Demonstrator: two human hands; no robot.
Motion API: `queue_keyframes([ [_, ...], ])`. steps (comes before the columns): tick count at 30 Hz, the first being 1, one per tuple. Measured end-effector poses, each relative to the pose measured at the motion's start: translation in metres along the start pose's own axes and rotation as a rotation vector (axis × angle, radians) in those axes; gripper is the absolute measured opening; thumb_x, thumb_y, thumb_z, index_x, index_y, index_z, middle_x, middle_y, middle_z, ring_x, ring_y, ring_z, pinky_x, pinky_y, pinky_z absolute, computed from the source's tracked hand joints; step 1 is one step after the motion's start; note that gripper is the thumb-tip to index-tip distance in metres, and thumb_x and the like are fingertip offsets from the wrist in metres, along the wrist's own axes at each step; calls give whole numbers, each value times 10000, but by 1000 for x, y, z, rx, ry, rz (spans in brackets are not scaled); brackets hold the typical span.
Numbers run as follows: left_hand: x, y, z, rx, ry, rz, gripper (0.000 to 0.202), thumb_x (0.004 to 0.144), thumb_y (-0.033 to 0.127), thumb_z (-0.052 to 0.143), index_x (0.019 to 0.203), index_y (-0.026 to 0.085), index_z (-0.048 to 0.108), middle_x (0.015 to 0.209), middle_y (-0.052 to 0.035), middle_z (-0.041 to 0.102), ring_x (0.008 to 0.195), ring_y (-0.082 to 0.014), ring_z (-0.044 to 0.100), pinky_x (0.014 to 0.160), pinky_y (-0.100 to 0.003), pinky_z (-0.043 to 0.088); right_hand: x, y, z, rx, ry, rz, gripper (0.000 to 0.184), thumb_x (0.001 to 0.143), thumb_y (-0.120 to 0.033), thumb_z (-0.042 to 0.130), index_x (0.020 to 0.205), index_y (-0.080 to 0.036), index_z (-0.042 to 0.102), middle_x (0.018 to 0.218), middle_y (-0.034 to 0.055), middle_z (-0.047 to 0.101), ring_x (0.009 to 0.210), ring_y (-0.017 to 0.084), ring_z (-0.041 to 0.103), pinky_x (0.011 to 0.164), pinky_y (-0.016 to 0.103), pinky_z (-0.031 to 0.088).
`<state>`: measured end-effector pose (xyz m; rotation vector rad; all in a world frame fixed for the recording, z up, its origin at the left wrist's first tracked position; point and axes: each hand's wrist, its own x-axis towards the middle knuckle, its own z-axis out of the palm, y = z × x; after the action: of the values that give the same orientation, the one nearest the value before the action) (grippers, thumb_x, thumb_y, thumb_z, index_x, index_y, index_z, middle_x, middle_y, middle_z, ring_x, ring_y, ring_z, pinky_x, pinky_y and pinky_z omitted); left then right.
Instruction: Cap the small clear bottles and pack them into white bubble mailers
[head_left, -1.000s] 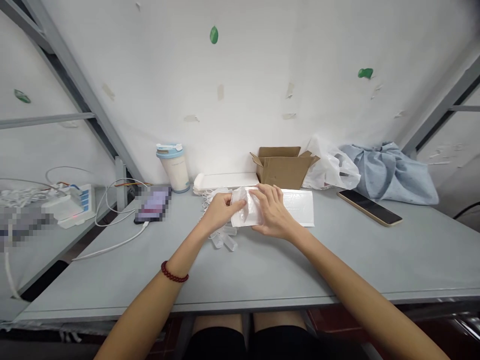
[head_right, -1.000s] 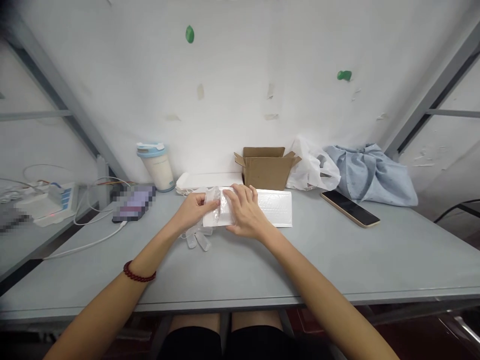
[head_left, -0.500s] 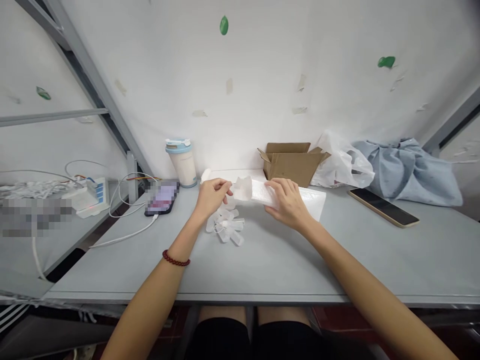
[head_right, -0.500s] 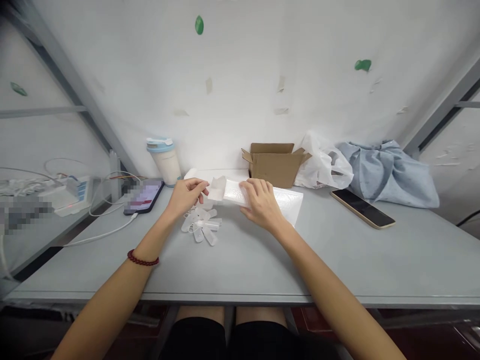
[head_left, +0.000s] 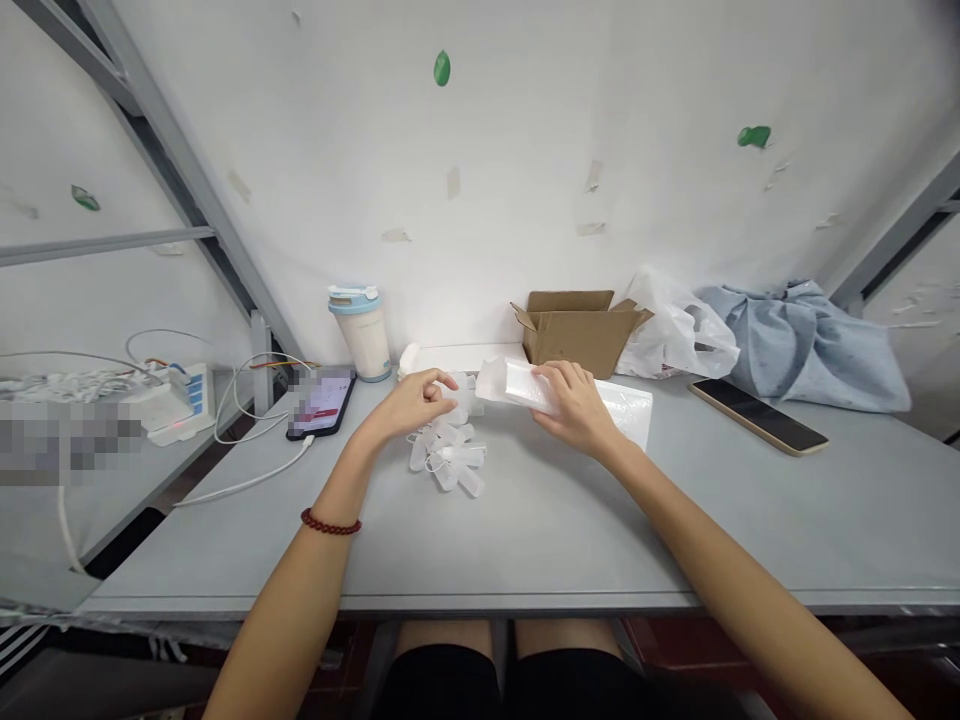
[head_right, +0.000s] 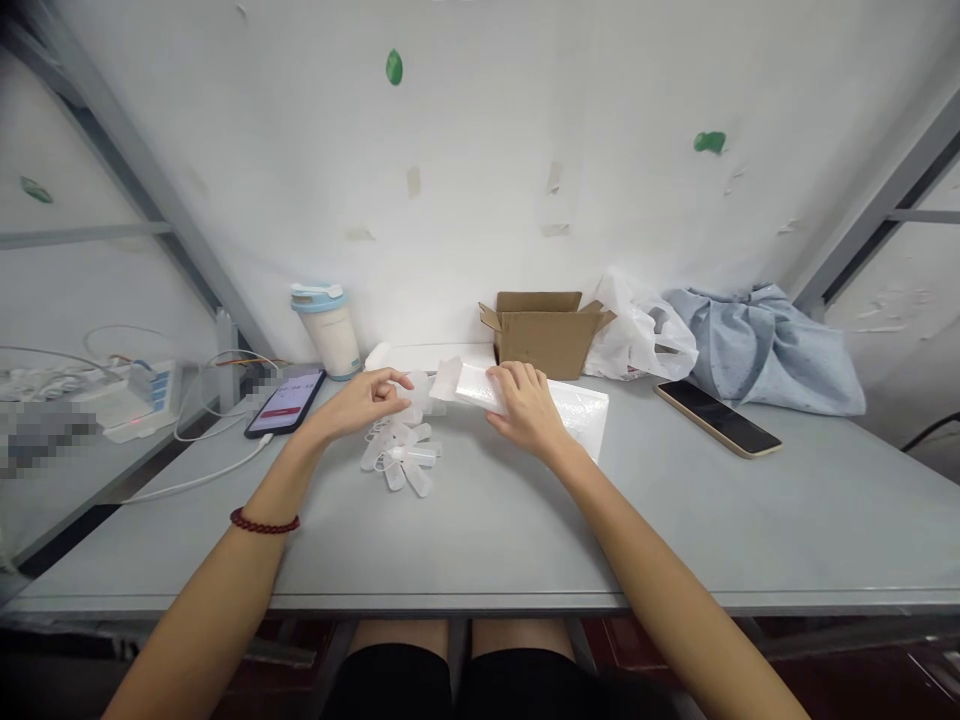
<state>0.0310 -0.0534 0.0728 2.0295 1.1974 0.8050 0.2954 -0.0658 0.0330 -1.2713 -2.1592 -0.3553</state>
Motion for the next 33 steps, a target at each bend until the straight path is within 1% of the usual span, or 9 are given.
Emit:
queue_keyframes([
  [3, -1, 2, 2, 45, -125, -10, 215, 670, 325, 575, 843, 200, 596, 462, 95, 355, 434, -102, 373, 471, -223, 323, 0, 1, 1, 9, -11, 5, 462, 710, -251, 573, 1150, -189, 447, 1135, 129, 502, 1007, 287, 451, 831, 412, 369],
  [5, -1, 2, 4, 103, -146, -9, 198, 659, 329, 576, 812, 206, 597, 458, 95, 343, 450, -112, 384, 492, -228, 334, -1, 2, 2, 18, -28, 12, 462, 711, -250, 577, 1151, -182, 452, 1134, 130, 500, 1005, 284, 451, 835, 411, 372],
  [15, 0, -2, 11, 319, -85, 33, 256, 654, 373, 592, 833, 194, 622, 535, 46, 479, 537, -155, 484, 522, -243, 338, -2, 2, 4, 57, -49, 17, 436, 717, -245, 576, 1134, -196, 459, 1110, 115, 508, 983, 277, 455, 821, 404, 382],
  [21, 0, -2, 16, 414, -20, 81, 226, 711, 344, 555, 847, 181, 632, 548, 19, 516, 556, -169, 499, 523, -255, 318, -1, 2, 3, 69, -59, 26, 429, 724, -247, 566, 1137, -192, 459, 1104, 115, 507, 979, 274, 455, 820, 401, 380],
  [23, 0, 0, 15, 415, 79, 103, 217, 733, 344, 543, 848, 182, 631, 549, 23, 515, 560, -161, 499, 534, -255, 328, -1, 3, 2, 75, -53, 33, 424, 728, -256, 563, 1136, -201, 462, 1100, 114, 511, 976, 280, 458, 814, 407, 378],
  [24, 0, 1, 14, 403, 160, 116, 219, 743, 349, 541, 854, 183, 629, 566, 22, 521, 566, -155, 501, 545, -254, 341, -1, 3, 2, 79, -49, 36, 424, 728, -260, 561, 1137, -207, 463, 1097, 114, 514, 975, 284, 460, 809, 409, 378],
  [27, 0, 6, 12, 322, 475, 175, 230, 765, 372, 544, 871, 182, 619, 685, 1, 564, 616, -137, 516, 594, -248, 392, -1, 5, 1, 91, -44, 45, 423, 729, -264, 554, 1139, -216, 466, 1086, 111, 520, 972, 291, 464, 795, 408, 379],
  [29, 0, 9, 11, 216, 643, 210, 230, 771, 379, 551, 870, 181, 613, 798, -23, 594, 676, -133, 538, 597, -233, 417, -1, 5, 0, 99, -46, 49, 423, 730, -268, 553, 1140, -217, 465, 1090, 108, 521, 978, 289, 463, 797, 407, 381],
  [33, 2, 11, 10, -123, 789, 188, 276, 769, 412, 564, 881, 161, 597, 864, -43, 608, 731, -137, 575, 540, -205, 456, -1, 3, -1, 122, -51, 61, 422, 731, -276, 562, 1136, -209, 465, 1109, 106, 521, 996, 283, 459, 818, 409, 381],
])
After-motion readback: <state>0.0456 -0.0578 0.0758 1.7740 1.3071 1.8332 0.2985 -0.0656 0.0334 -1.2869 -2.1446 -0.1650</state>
